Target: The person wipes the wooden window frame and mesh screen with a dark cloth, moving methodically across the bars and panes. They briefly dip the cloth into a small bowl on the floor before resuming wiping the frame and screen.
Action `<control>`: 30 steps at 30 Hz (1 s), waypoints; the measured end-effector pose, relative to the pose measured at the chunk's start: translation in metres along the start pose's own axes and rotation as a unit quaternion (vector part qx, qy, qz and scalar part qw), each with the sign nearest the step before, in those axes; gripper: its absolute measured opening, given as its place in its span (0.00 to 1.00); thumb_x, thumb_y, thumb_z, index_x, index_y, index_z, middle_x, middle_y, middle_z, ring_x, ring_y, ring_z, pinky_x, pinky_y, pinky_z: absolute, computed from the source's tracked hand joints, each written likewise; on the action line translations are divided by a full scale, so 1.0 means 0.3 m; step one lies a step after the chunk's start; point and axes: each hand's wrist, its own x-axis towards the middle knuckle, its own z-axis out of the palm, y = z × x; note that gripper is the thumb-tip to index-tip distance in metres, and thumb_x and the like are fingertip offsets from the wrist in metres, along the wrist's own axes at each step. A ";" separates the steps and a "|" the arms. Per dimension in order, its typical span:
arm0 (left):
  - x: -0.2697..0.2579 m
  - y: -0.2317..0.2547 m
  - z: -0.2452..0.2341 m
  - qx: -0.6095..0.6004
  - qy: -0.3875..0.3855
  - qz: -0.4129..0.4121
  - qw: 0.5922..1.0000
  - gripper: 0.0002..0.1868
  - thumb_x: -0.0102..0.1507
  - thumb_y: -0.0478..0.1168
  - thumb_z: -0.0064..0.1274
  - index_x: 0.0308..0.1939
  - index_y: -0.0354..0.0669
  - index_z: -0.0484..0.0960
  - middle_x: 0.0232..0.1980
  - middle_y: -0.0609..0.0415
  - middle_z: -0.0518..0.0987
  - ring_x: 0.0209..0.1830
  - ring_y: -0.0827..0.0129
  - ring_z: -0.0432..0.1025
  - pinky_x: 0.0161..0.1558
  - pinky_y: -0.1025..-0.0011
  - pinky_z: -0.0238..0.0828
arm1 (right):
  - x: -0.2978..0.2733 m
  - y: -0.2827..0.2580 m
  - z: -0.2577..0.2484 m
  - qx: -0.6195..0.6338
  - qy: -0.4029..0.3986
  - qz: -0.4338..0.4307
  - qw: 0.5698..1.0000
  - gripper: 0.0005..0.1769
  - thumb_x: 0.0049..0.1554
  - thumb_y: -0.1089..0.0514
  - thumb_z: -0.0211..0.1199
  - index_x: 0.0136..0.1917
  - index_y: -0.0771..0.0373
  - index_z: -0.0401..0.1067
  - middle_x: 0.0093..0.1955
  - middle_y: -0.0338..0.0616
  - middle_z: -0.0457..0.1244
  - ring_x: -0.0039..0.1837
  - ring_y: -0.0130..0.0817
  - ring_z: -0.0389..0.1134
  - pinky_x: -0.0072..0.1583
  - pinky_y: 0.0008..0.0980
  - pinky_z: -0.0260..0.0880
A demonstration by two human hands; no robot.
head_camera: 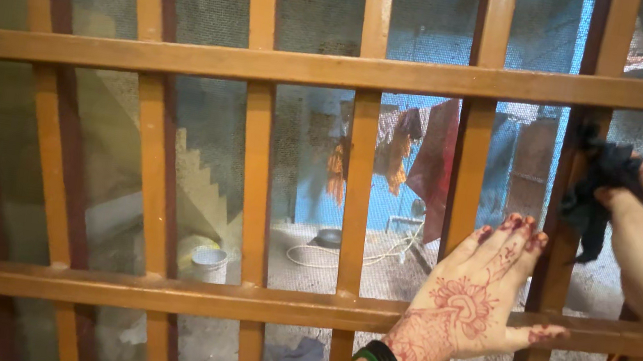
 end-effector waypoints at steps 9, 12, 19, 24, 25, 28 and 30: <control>-0.008 0.008 -0.020 0.022 0.031 -0.014 0.999 0.63 0.61 0.83 0.36 0.83 0.38 0.57 0.83 0.47 0.59 0.90 0.63 0.50 0.87 0.63 0.44 | -0.133 -0.007 0.024 -0.018 0.014 0.006 1.000 0.31 0.63 0.72 0.51 0.79 0.70 0.64 0.66 0.47 0.65 0.63 0.28 0.65 0.66 0.26 0.64; -0.003 0.005 -0.022 -0.006 0.012 -0.009 1.000 0.67 0.56 0.86 0.38 0.81 0.35 0.57 0.84 0.44 0.59 0.87 0.60 0.51 0.85 0.62 0.45 | -0.244 0.023 0.021 -0.020 0.014 0.044 0.999 0.32 0.63 0.73 0.48 0.80 0.70 0.62 0.68 0.49 0.65 0.65 0.31 0.67 0.67 0.27 0.64; -0.008 0.006 -0.012 -0.003 0.021 -0.010 1.000 0.70 0.54 0.88 0.37 0.83 0.37 0.56 0.84 0.46 0.59 0.89 0.61 0.50 0.86 0.62 0.45 | -0.377 0.100 0.008 0.021 0.014 0.166 0.986 0.36 0.63 0.72 0.47 0.84 0.65 0.61 0.63 0.56 0.67 0.55 0.33 0.70 0.54 0.30 0.72; -0.001 0.007 -0.007 0.000 0.012 -0.006 1.000 0.70 0.54 0.88 0.37 0.83 0.36 0.54 0.85 0.45 0.58 0.88 0.60 0.49 0.85 0.61 0.44 | -0.383 0.128 -0.009 0.002 0.006 0.109 0.994 0.25 0.66 0.69 0.47 0.75 0.74 0.65 0.76 0.38 0.63 0.60 0.24 0.67 0.60 0.25 0.68; -0.001 0.007 -0.007 -0.001 0.013 -0.006 1.000 0.70 0.54 0.88 0.37 0.83 0.37 0.54 0.85 0.45 0.58 0.88 0.60 0.49 0.85 0.61 0.43 | -0.383 0.127 -0.011 -0.038 0.003 0.095 0.995 0.24 0.67 0.68 0.50 0.74 0.73 0.66 0.70 0.41 0.64 0.60 0.25 0.66 0.60 0.25 0.67; -0.006 0.007 -0.005 0.003 0.010 -0.008 1.000 0.70 0.55 0.88 0.36 0.84 0.37 0.54 0.86 0.45 0.57 0.89 0.60 0.48 0.86 0.61 0.42 | -0.370 0.111 0.000 -0.078 0.005 0.077 0.994 0.22 0.68 0.66 0.53 0.74 0.71 0.68 0.60 0.46 0.66 0.60 0.25 0.66 0.61 0.25 0.66; -0.007 0.006 -0.002 0.016 0.000 -0.007 1.000 0.70 0.56 0.89 0.35 0.84 0.37 0.53 0.86 0.44 0.56 0.89 0.59 0.47 0.87 0.61 0.41 | -0.326 0.096 0.019 0.002 0.021 0.094 0.995 0.23 0.68 0.65 0.51 0.75 0.68 0.66 0.61 0.42 0.67 0.60 0.22 0.66 0.61 0.22 0.67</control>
